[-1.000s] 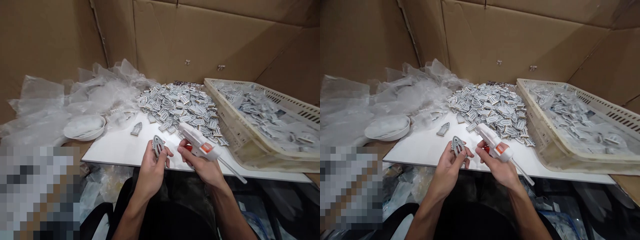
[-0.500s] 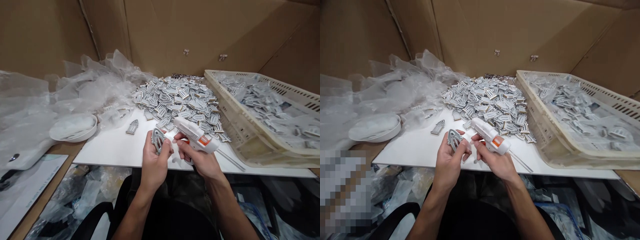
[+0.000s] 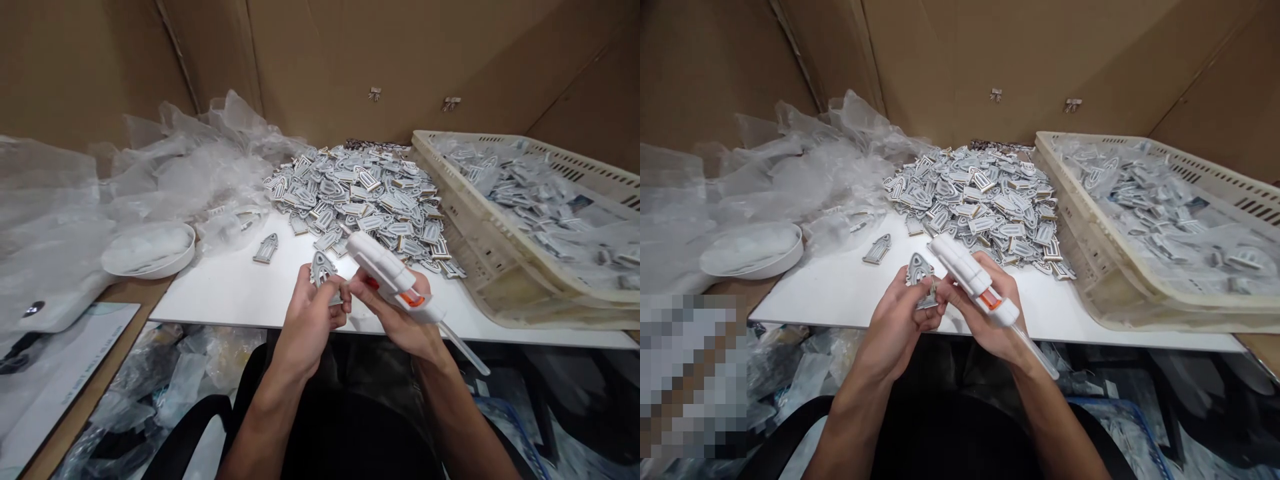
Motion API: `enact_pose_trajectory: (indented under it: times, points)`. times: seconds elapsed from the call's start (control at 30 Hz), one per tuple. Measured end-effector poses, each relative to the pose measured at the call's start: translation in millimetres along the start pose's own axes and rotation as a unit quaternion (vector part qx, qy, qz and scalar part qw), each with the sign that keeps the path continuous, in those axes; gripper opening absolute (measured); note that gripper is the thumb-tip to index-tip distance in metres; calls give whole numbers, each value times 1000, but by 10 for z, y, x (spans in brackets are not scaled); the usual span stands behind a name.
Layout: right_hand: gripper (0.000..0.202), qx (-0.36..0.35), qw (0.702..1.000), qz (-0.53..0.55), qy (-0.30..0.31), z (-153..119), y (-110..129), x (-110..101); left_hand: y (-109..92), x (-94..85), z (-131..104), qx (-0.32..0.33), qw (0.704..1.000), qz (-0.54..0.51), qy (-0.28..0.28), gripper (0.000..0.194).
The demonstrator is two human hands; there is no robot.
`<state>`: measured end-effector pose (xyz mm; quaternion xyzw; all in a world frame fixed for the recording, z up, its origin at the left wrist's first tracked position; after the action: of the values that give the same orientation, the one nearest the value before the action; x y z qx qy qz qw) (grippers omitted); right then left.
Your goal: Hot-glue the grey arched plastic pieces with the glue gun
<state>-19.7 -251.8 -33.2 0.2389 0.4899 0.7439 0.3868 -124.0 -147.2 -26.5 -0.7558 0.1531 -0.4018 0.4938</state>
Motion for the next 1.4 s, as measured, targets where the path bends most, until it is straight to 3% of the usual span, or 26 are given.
enact_pose_trajectory:
  times: [0.1, 0.3, 0.47, 0.67, 0.97, 1.1, 1.2, 1.3, 1.4]
  points:
    - [19, 30, 999, 11, -29, 43, 78, 9, 18, -63, -6, -9, 999, 1, 32, 19]
    - [20, 52, 999, -5, -3, 77, 196, 45, 1, -107, -8, 59, 992, 69, 92, 23]
    - [27, 46, 999, -8, -16, 49, 160, 46, -54, -105, -46, 74, 987, 106, 98, 30]
    - [27, 35, 998, -41, 28, 11, 121, 42, -42, -102, -70, 65, 984, 115, 121, 32]
    - [19, -36, 993, -89, 71, 6, 170, 30, -43, -111, -76, 98, 980, 135, 110, 36]
    - [20, -58, 990, -101, 78, 20, 159, 44, -23, -133, -82, 107, 976, 163, 95, 28]
    - [27, -85, 987, -121, 60, 8, 152, 84, 26, -158, -78, 108, 973, 198, 59, 30]
    - [18, -96, 985, -145, 0, -7, 129, 124, 51, -164, -95, 133, 965, 225, 27, 24]
    - [29, -18, 995, -88, -40, -3, 73, 149, 48, -148, -139, 143, 960, 239, 29, 19]
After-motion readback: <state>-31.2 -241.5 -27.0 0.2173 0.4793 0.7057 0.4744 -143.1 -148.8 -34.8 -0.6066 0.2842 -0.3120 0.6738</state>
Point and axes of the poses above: each hand's wrist, its own z-axis towards the middle knuckle, its own x-axis out of the palm, y = z × x, the point moved 2 cm from there along z, towards the middle knuckle, and after that the axes turned 8 degrees about -y, right-handed, at the moved point
